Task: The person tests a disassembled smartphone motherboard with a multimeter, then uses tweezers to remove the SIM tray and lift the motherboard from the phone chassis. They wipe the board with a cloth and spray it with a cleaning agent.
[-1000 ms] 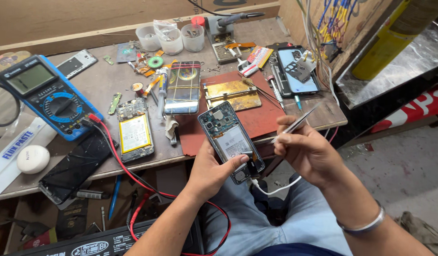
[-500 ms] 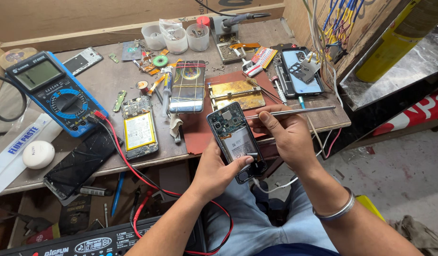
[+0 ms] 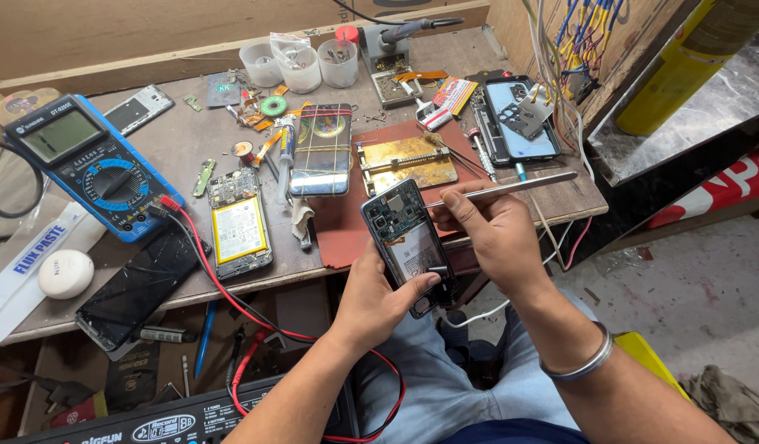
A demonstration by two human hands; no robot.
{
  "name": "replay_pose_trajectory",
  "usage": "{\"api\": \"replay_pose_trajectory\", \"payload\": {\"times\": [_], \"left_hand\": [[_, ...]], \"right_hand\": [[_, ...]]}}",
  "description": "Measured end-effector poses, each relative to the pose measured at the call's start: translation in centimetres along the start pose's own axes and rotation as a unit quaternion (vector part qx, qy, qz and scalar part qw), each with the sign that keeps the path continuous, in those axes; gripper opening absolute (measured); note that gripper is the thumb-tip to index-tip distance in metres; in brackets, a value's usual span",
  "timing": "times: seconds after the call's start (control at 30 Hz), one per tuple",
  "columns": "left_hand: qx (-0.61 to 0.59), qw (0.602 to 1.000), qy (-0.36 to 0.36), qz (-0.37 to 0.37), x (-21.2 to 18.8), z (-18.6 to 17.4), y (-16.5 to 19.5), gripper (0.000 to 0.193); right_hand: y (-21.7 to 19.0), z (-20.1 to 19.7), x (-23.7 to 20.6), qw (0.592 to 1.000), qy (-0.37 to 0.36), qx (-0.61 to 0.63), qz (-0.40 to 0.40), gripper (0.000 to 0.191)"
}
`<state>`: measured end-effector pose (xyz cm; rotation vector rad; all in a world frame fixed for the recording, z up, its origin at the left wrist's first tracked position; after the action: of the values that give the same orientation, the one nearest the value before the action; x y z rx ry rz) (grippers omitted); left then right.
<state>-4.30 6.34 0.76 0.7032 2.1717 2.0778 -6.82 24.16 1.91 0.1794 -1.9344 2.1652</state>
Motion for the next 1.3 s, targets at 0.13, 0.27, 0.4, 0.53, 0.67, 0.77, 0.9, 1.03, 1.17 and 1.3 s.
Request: {"api": "replay_pose_trajectory", "payload": {"times": [0.13, 0.27, 0.4, 0.53, 0.67, 0.77, 0.9, 1.03, 1.17, 1.3], "left_hand": [[-0.001, 1.000, -0.005, -0.003, -0.1, 0.0, 0.0, 0.050], [-0.007, 1.000, -0.011, 0.007, -0.1, 0.1, 0.2, 0.052], [0.000, 1.000, -0.019, -0.003, -0.1, 0.2, -0.2, 0.053], [-0.059, 0.998, -0.018, -0.009, 0.0, 0.2, -0.6, 0.055], [-0.069, 0.997, -0.013, -0.021, 0.1, 0.1, -0.9, 0.056], [-0.047, 0.998, -0.014, -0.024, 0.1, 0.0, -0.8, 0.054], [-0.035, 0.999, -0.017, -0.028, 0.0, 0.1, -0.6, 0.053], [-0.025, 0.999, -0.017, -0.021, 0.1, 0.1, -0.3, 0.053], [-0.007, 0.999, -0.016, -0.039, 0.1, 0.0, -0.7, 0.051], [-0.028, 0.999, -0.017, -0.031, 0.1, 0.1, -0.6, 0.052]], "right_hand": [[1.2, -0.4, 0.6, 0.993, -0.016, 0.087, 0.082, 0.021], [1.8, -0.8, 1.1, 0.979, -0.050, 0.125, 0.151, 0.023], [2.0, -0.9, 1.2, 0.974, -0.065, 0.132, 0.172, 0.024], [1.6, -0.7, 1.0, 0.973, -0.063, 0.171, 0.144, 0.020], [0.9, -0.7, 0.6, 0.984, -0.040, 0.142, 0.097, 0.018], [0.2, -0.5, 0.3, 0.994, -0.040, 0.079, 0.059, 0.017], [-0.3, -0.5, 0.2, 0.998, -0.037, 0.011, 0.047, 0.017], [-0.8, -0.2, 0.3, 0.998, -0.043, -0.031, 0.024, 0.017], [-0.8, -0.2, 0.3, 0.998, -0.048, -0.046, 0.017, 0.017], [-0.7, -0.5, 0.8, 0.996, -0.063, -0.057, 0.029, 0.017]]}}
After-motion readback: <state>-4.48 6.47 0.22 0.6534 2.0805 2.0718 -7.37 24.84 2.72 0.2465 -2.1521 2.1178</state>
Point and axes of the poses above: each hand's wrist, its own x-axis towards the middle knuckle, its own z-axis out of the palm, y = z × x, the point moved 7 cm from there along x, towards the middle knuckle, and after that the axes turned 2 degrees about x, right-handed, at the moved point
